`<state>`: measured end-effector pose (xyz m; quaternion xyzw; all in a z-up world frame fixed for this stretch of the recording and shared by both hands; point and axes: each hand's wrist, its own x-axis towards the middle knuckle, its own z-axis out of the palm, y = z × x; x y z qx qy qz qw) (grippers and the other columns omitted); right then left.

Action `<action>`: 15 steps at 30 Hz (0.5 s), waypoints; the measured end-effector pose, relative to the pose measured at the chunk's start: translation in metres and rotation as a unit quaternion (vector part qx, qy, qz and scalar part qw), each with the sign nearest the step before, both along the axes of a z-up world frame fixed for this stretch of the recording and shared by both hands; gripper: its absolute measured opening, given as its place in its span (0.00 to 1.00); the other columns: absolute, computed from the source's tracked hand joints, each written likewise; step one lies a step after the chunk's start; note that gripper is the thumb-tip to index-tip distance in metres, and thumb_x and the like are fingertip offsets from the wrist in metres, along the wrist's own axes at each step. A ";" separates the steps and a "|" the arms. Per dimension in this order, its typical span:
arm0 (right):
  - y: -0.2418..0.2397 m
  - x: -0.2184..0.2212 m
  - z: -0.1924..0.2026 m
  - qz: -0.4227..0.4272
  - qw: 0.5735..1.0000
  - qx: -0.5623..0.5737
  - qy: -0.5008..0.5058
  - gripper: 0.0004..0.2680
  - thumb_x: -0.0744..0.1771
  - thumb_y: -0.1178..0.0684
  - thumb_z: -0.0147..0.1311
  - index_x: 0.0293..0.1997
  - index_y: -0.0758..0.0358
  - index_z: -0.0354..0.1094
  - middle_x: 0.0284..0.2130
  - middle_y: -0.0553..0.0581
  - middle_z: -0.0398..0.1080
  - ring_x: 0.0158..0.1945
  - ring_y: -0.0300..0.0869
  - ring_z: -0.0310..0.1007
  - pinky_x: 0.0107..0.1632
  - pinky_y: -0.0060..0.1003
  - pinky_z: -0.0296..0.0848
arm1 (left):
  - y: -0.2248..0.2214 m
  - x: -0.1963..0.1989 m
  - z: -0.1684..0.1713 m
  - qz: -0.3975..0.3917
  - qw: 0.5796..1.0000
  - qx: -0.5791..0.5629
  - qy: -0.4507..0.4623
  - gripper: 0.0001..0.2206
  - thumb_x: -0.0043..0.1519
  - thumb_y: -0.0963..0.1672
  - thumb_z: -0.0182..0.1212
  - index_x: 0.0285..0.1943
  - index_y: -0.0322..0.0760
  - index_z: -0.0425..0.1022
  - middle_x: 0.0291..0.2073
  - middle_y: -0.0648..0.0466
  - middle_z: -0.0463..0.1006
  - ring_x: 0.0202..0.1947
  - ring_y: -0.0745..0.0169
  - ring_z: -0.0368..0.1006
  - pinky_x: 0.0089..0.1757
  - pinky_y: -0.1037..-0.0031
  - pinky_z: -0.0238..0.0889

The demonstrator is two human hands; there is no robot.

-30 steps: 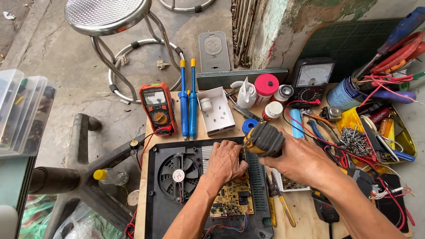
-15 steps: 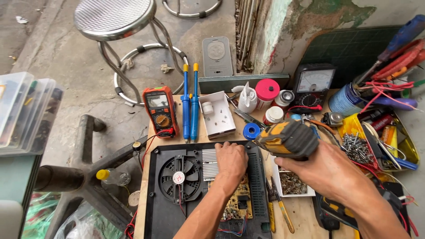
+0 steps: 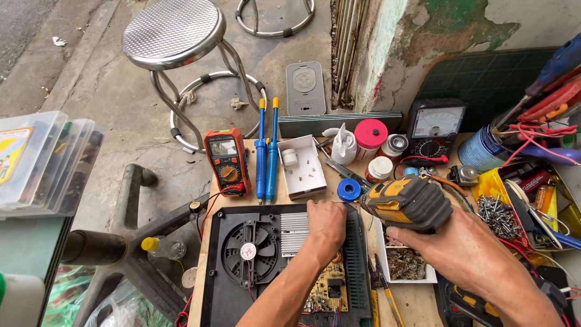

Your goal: Removing a circuit board from an electronic device using a power drill and manual lifting.

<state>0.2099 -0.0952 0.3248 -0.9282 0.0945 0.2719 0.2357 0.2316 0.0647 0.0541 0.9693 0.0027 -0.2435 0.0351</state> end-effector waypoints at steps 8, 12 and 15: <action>-0.019 0.008 -0.027 0.032 0.997 0.037 -0.057 0.24 0.61 0.41 0.71 0.66 0.30 0.78 0.64 0.35 0.81 0.70 0.37 0.77 0.72 0.37 0.69 | 0.005 0.015 -0.019 0.054 0.998 -0.040 0.014 0.11 0.70 0.37 0.49 0.44 0.46 0.76 0.32 0.61 0.73 0.38 0.65 0.72 0.68 0.45 0.61; -0.016 0.009 -0.021 0.016 0.999 0.022 -0.032 0.23 0.61 0.41 0.72 0.65 0.32 0.79 0.62 0.37 0.82 0.67 0.40 0.79 0.69 0.39 0.72 | 0.015 0.011 -0.025 0.074 0.991 -0.103 -0.028 0.05 0.59 0.38 0.57 0.34 0.44 0.70 0.25 0.64 0.69 0.32 0.66 0.70 0.70 0.35 0.57; -0.021 0.011 -0.024 0.040 0.999 0.005 -0.025 0.21 0.62 0.38 0.69 0.64 0.26 0.81 0.62 0.32 0.83 0.68 0.35 0.79 0.71 0.37 0.71 | 0.022 0.010 -0.040 0.094 0.986 -0.122 -0.072 0.09 0.64 0.47 0.74 0.40 0.43 0.77 0.29 0.61 0.76 0.32 0.66 0.72 0.51 0.60 0.75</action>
